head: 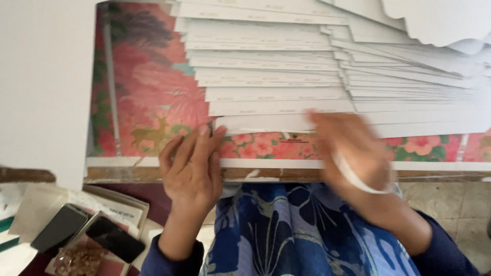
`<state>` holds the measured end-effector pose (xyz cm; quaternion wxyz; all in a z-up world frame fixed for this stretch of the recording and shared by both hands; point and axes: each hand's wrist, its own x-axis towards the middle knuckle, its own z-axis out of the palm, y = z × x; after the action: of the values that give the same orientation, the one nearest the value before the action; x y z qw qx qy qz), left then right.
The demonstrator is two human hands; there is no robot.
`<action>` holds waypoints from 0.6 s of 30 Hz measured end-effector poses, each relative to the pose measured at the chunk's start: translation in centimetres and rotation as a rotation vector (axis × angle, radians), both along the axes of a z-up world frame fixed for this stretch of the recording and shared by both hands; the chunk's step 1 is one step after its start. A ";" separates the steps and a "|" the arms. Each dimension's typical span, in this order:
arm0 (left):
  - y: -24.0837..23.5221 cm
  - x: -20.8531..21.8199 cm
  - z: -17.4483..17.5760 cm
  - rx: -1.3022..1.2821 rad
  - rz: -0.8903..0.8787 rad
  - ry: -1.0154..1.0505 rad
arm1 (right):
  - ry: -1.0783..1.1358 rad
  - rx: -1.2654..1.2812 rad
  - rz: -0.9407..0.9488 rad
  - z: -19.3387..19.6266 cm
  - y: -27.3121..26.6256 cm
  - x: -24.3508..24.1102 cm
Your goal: The person sits on the floor and applies glue to the edges of a stack of white paper cutouts using a small brush. They then press the glued edges together to adhere the sheets.
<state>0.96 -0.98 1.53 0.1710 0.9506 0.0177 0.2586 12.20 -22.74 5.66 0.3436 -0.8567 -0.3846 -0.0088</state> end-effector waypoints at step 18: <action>-11.1 7.3 1.8 -0.106 -0.537 -0.056 | -0.209 -0.021 -0.046 -2.8 -6.1 2.7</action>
<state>8.31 -12.10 3.29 0.2835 0.9034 -0.2260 0.2292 14.91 -28.82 2.82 0.2926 -0.8631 -0.3988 -0.1018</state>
